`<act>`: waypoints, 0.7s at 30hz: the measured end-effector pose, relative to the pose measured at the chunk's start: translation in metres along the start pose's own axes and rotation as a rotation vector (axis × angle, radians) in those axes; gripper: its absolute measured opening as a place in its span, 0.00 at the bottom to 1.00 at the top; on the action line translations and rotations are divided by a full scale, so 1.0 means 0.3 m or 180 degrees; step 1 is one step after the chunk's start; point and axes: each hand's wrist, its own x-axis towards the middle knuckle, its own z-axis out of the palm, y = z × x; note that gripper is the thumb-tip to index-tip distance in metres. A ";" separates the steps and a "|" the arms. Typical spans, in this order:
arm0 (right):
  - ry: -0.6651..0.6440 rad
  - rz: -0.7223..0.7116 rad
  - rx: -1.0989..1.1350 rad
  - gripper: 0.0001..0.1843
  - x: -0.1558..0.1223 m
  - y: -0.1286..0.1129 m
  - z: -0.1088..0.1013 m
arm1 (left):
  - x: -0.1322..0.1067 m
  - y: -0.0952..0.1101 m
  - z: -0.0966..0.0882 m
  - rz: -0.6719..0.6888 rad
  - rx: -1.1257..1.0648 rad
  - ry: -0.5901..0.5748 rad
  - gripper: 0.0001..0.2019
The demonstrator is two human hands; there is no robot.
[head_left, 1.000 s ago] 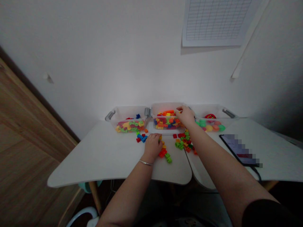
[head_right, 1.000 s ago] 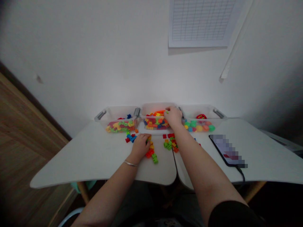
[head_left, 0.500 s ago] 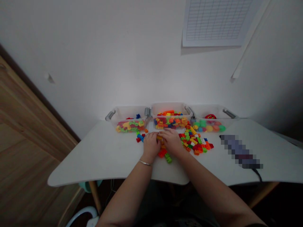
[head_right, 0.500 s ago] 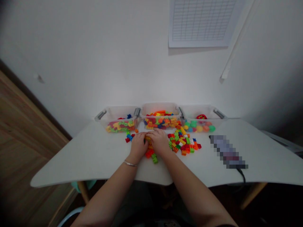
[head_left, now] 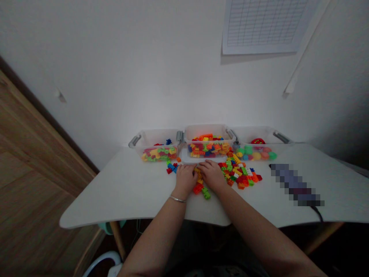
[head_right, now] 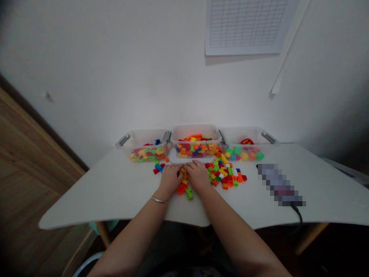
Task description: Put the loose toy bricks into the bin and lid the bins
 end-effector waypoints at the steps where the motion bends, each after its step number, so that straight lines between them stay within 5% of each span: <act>1: -0.0005 -0.0023 0.0021 0.18 0.000 -0.001 -0.002 | 0.001 0.001 0.000 -0.0012 -0.0004 -0.0010 0.18; 8: -0.0082 -0.0229 0.0051 0.17 0.002 -0.006 -0.011 | 0.004 -0.003 0.013 -0.0056 -0.0091 0.0036 0.28; 21: 0.0046 0.0313 -0.0469 0.10 -0.015 -0.036 -0.043 | 0.007 -0.011 0.020 0.0111 -0.0186 0.0151 0.14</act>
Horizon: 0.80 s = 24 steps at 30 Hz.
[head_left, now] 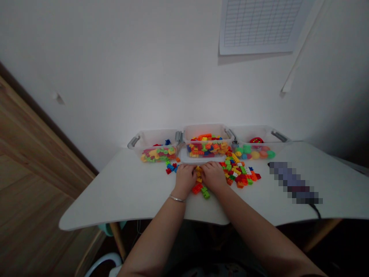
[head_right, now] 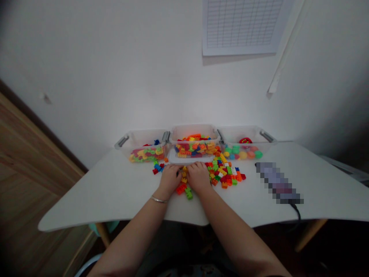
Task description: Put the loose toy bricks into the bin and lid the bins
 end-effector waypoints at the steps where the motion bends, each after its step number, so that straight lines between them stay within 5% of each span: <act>1: -0.0018 0.0024 -0.0021 0.11 0.000 0.002 0.003 | 0.000 0.001 -0.001 0.0005 0.0008 -0.0012 0.14; 13: 0.0024 0.0342 0.0472 0.13 -0.018 0.032 -0.002 | 0.002 0.004 -0.006 0.0022 -0.0008 -0.0116 0.15; 24: 0.1800 0.0764 0.1630 0.16 0.076 0.153 -0.192 | 0.000 0.003 -0.014 -0.0054 -0.0086 -0.0154 0.13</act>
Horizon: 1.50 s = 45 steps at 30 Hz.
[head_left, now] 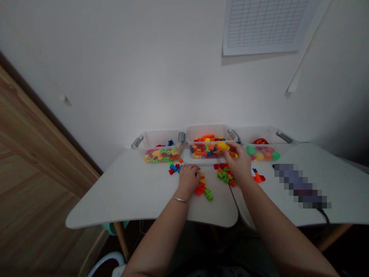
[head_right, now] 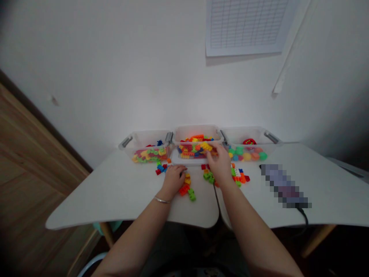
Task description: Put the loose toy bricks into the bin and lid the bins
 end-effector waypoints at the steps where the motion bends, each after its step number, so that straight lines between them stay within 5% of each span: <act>1: 0.0045 0.0053 0.0041 0.16 0.031 0.004 -0.003 | 0.000 -0.001 0.000 0.0004 -0.0001 0.0008 0.13; 8: 0.0202 0.0623 0.0219 0.17 0.187 0.032 0.025 | 0.001 -0.009 0.006 0.0050 -0.0037 0.0007 0.12; 14: -0.0181 0.0964 -0.0371 0.09 0.236 0.083 0.068 | 0.002 -0.008 0.006 0.0046 -0.0005 0.0000 0.12; 23: -0.0993 0.0224 -0.1349 0.18 0.233 0.111 0.093 | 0.000 -0.005 0.003 0.0046 -0.0078 0.0035 0.11; 28: -0.0995 0.0126 -0.1069 0.18 0.227 0.090 0.067 | 0.000 -0.008 0.007 0.0057 -0.0047 0.0039 0.11; 34: -0.0412 -0.0496 -0.0353 0.15 0.116 0.025 0.014 | -0.001 -0.008 0.009 0.0060 -0.0015 0.0091 0.11; 40: -0.1142 -0.0550 -0.1038 0.12 -0.099 0.040 0.028 | -0.006 -0.006 0.009 0.0093 0.0025 0.0120 0.11; 45: -0.1482 -0.0426 -0.1847 0.13 -0.187 0.058 0.053 | -0.003 -0.009 0.016 0.0087 0.0011 0.0090 0.11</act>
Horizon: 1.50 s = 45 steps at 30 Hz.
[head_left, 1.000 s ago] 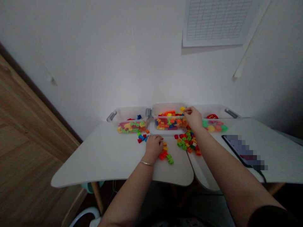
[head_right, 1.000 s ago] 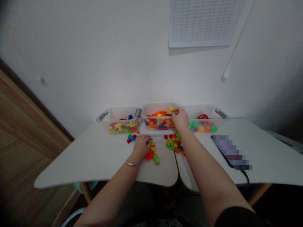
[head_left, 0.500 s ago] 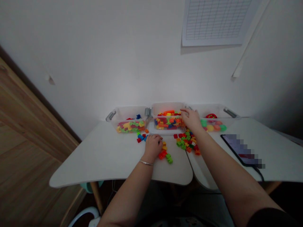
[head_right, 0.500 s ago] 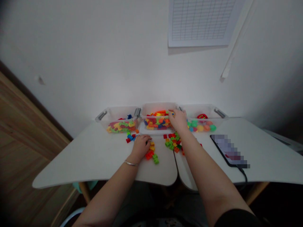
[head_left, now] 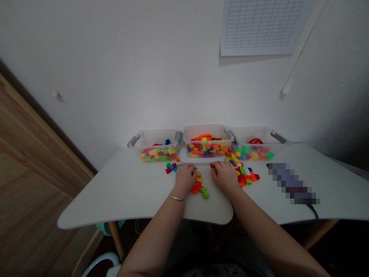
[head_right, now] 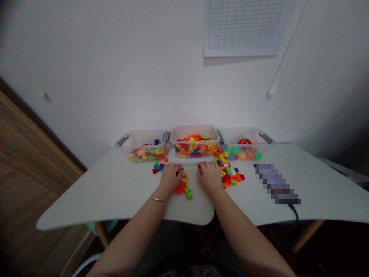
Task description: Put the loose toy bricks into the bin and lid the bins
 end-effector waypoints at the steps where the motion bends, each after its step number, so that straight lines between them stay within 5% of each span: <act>1: -0.0026 0.0021 -0.0058 0.13 -0.004 -0.004 0.004 | 0.001 -0.001 0.001 0.0004 -0.0005 -0.0009 0.11; 11: -0.0278 -0.0141 -0.0196 0.17 -0.011 -0.038 0.013 | 0.000 0.004 -0.001 -0.0013 0.0031 0.0014 0.11; 21: -0.0372 -0.0579 0.0099 0.06 -0.006 -0.034 0.014 | -0.001 0.010 -0.010 -0.0016 0.0063 -0.0033 0.12; 35: -0.0401 -0.0220 0.0633 0.04 -0.007 -0.027 0.014 | -0.003 0.000 -0.005 0.0014 0.0053 -0.0055 0.11; 39: -0.0045 -0.0009 0.1123 0.07 0.007 -0.001 0.023 | -0.003 -0.006 -0.001 0.0058 0.0011 -0.0036 0.11; 45: 0.1017 0.0444 0.2067 0.11 0.065 0.045 -0.006 | -0.002 -0.004 -0.006 0.0048 -0.0001 -0.0023 0.11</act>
